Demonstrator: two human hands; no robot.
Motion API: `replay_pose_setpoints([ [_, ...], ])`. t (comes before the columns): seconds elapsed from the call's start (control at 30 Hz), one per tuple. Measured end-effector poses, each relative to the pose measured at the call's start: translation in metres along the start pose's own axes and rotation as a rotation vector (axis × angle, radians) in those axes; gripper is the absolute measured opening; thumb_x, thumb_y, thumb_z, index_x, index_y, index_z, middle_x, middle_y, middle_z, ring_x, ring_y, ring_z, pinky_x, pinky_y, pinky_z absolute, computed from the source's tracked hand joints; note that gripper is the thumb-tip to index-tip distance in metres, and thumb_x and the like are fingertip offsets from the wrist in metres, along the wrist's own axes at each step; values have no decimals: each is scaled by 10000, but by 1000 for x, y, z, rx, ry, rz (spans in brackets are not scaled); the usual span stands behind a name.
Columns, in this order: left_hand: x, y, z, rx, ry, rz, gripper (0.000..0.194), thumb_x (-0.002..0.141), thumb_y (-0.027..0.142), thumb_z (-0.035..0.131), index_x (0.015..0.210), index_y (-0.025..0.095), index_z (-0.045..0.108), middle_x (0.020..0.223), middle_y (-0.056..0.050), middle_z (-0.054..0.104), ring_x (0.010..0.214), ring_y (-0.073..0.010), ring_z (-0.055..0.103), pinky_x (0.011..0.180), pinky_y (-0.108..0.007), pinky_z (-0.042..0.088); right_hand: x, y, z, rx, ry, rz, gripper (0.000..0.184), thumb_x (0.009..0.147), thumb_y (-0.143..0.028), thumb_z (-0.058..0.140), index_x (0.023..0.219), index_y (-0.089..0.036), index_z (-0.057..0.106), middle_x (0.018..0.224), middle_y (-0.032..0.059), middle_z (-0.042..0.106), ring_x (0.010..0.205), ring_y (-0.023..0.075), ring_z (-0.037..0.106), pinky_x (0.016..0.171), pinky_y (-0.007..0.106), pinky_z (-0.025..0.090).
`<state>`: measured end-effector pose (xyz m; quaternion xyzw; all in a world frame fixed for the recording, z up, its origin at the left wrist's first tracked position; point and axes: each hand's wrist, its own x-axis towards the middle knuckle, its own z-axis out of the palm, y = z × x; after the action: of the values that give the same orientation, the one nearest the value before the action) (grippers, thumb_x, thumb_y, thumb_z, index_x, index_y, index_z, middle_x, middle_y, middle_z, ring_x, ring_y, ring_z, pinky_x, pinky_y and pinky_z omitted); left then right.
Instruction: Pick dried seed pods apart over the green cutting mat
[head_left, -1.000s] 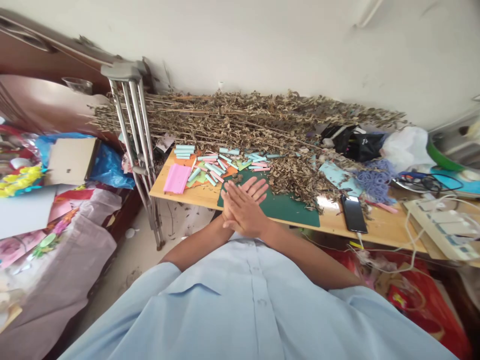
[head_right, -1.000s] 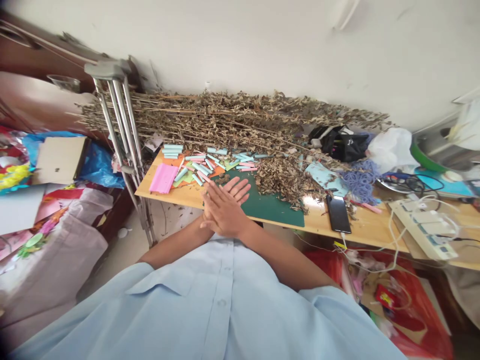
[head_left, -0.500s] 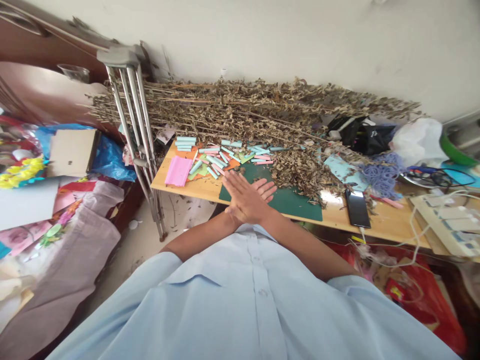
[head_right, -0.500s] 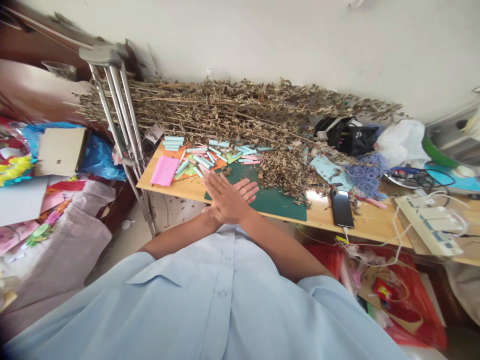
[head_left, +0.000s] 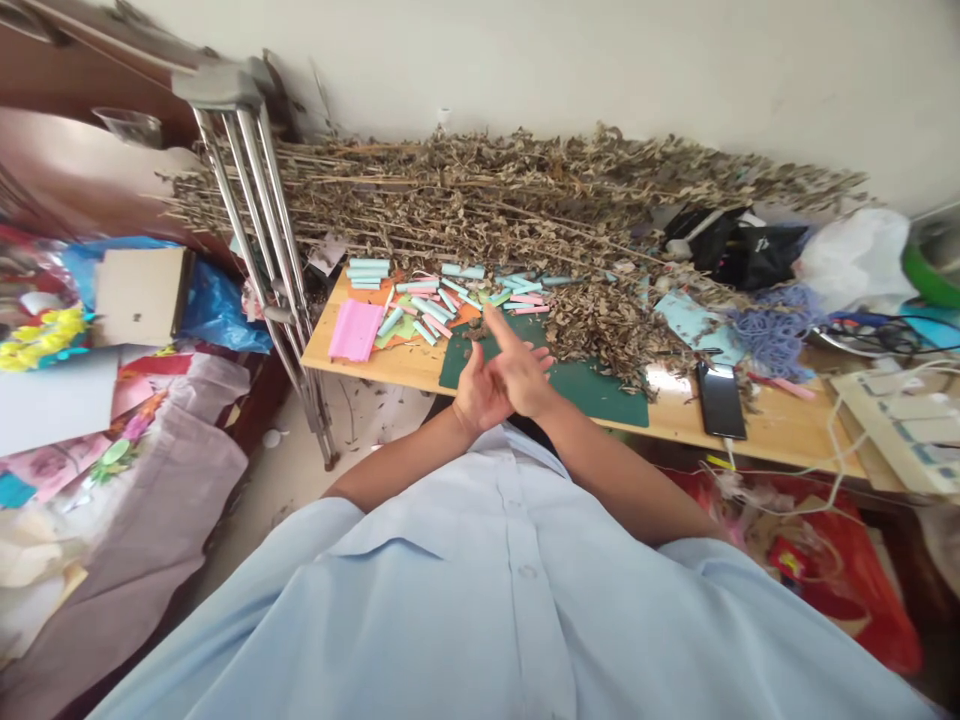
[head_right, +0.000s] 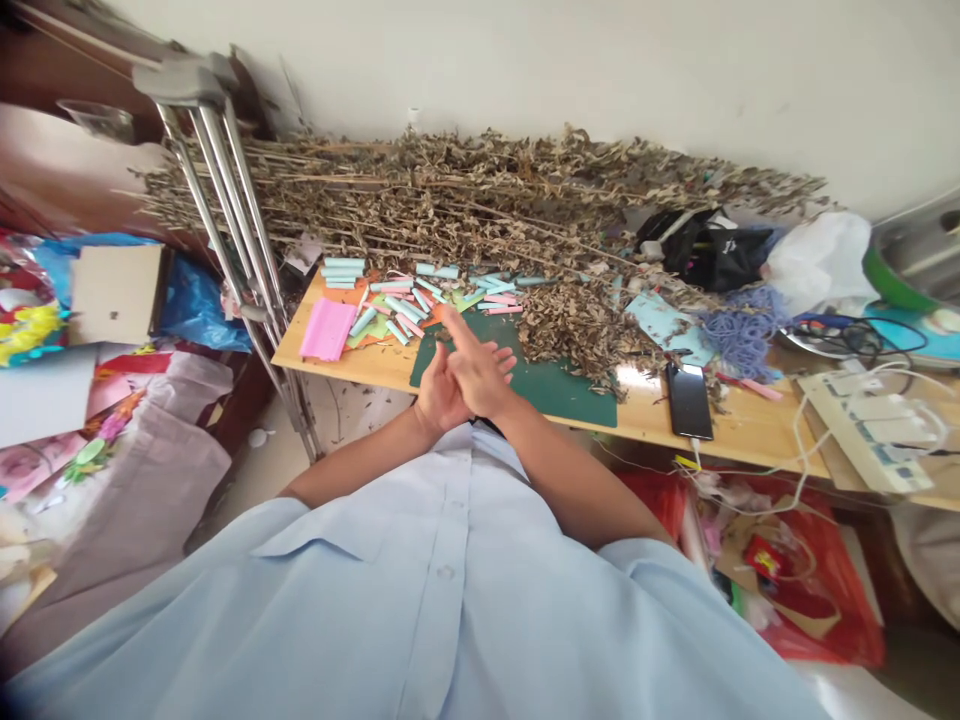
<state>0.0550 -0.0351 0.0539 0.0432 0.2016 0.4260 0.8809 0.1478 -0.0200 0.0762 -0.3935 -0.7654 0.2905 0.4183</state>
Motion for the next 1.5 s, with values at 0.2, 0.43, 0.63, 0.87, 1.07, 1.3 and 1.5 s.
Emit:
replay_pose_setpoints([
  [0.2, 0, 9, -6, 43, -121, -1, 866, 981, 750, 221, 1249, 58, 666, 1339, -248, 664, 1373, -350, 569, 1172, -491, 429, -16, 3, -35, 236, 319, 238, 543, 1021, -626, 423, 1393, -273, 601, 1373, 87, 672, 1239, 265, 661, 1063, 484, 541],
  [0.43, -2, 8, -9, 209, -64, 46, 785, 918, 801, 373, 1224, 144, 675, 1415, -201, 631, 1427, -384, 505, 1179, -582, 404, -55, -2, -29, -256, -33, 117, 328, 951, -325, 620, 1261, -273, 713, 1217, 70, 744, 1130, 280, 689, 1012, 468, 570],
  [0.63, -1, 2, -15, 219, -56, 23, 810, 896, 827, 390, 1275, 153, 630, 1455, -208, 595, 1457, -384, 470, 1202, -587, 368, -69, 5, -10, -407, -73, 89, 364, 987, -234, 526, 1319, -227, 674, 1266, 86, 734, 1180, 284, 678, 1031, 462, 555],
  [0.87, -5, 0, -22, 270, -1, 62, 773, 904, 823, 386, 1187, 163, 669, 1295, -190, 697, 1307, -362, 612, 1092, -531, 481, -67, 21, -18, -303, 72, 112, 319, 974, -271, 570, 1266, -213, 685, 1177, 94, 756, 1038, 246, 720, 932, 410, 593],
  [1.07, -15, 15, -43, 539, 207, 324, 599, 943, 715, 468, 1053, 165, 679, 1012, -134, 751, 943, -245, 737, 823, -368, 554, -60, 77, -50, -368, 224, 336, 397, 915, -346, 623, 1283, -203, 673, 1098, 91, 758, 806, 213, 697, 836, 416, 608],
  [1.3, -12, 50, -62, 946, 463, 644, 327, 875, 515, 680, 894, 189, 693, 810, -35, 690, 648, -117, 598, 577, -249, 436, -42, 121, -48, -366, 150, 410, 454, 879, -301, 639, 1319, -190, 657, 1072, 77, 766, 781, 199, 681, 844, 402, 592],
  [1.5, -12, 65, -74, 1226, 494, 785, 213, 897, 405, 648, 894, 200, 708, 802, -14, 664, 733, -148, 596, 724, -287, 485, -29, 128, -43, -426, 65, 462, 428, 887, -277, 657, 1308, -198, 666, 1069, 72, 776, 837, 217, 709, 891, 418, 582],
])
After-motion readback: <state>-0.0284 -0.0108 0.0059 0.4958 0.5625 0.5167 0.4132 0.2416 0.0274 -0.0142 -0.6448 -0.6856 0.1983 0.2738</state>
